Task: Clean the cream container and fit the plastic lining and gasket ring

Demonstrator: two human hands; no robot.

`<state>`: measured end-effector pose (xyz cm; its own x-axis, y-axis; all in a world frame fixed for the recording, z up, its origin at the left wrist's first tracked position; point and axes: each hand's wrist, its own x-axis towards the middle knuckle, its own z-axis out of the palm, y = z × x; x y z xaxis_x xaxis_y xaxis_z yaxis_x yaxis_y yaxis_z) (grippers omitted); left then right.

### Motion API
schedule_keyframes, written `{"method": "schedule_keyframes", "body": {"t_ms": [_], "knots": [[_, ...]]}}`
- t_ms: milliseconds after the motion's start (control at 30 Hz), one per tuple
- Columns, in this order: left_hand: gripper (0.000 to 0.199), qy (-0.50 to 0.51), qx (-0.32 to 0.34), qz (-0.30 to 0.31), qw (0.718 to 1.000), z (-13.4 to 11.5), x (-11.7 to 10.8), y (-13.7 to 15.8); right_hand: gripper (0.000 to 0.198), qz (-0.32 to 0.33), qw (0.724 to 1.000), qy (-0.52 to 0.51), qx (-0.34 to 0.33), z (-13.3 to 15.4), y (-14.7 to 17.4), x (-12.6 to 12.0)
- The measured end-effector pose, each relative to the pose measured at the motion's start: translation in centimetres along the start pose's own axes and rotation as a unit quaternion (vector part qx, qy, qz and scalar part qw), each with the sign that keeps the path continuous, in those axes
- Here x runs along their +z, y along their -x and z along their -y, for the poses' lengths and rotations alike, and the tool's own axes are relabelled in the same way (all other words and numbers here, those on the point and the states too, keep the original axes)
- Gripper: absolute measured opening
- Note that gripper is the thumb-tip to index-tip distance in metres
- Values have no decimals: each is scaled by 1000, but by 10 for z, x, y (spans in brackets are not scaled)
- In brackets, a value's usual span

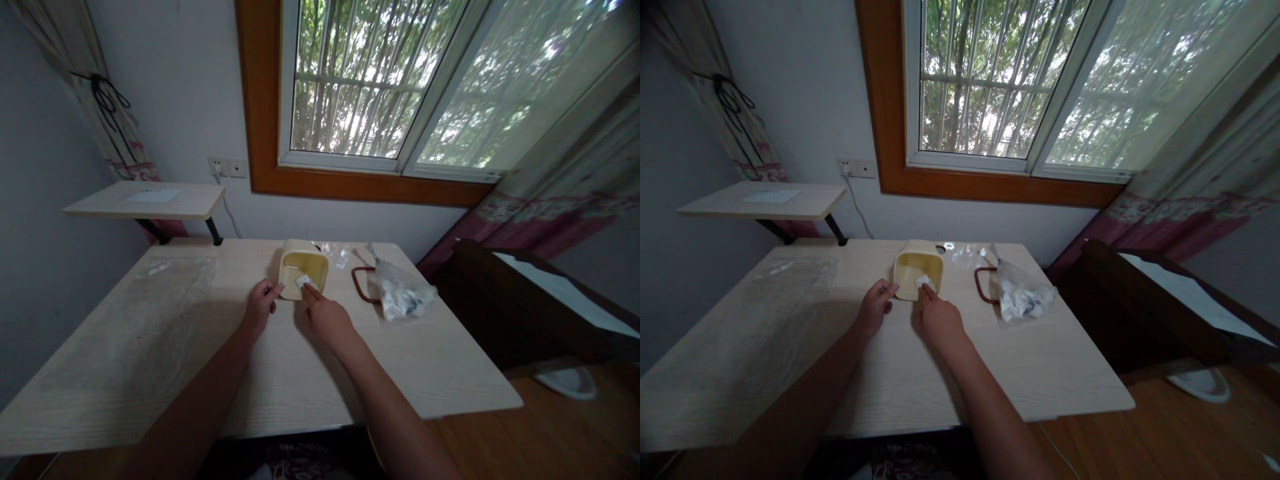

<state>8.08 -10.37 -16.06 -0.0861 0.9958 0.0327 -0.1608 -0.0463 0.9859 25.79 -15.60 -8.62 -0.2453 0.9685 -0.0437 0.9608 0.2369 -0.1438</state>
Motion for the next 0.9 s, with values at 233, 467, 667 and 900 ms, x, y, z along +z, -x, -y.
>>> {"method": "schedule_keyframes", "body": {"t_ms": [233,467,667,900], "knots": [[43,8,-5,4,1000,1,0,0,66,-8,998,-38,-46,9,-2,3],[43,7,0,3,1000,-3,-1,2,67,-24,993,-78,-88,20,-3,4],[44,18,-2,1,1000,1,-1,1,69,-39,988,-105,-105,21,-2,5],[43,22,-5,-2,1000,1,-1,0,64,-50,986,-116,-107,18,-1,5]]}}
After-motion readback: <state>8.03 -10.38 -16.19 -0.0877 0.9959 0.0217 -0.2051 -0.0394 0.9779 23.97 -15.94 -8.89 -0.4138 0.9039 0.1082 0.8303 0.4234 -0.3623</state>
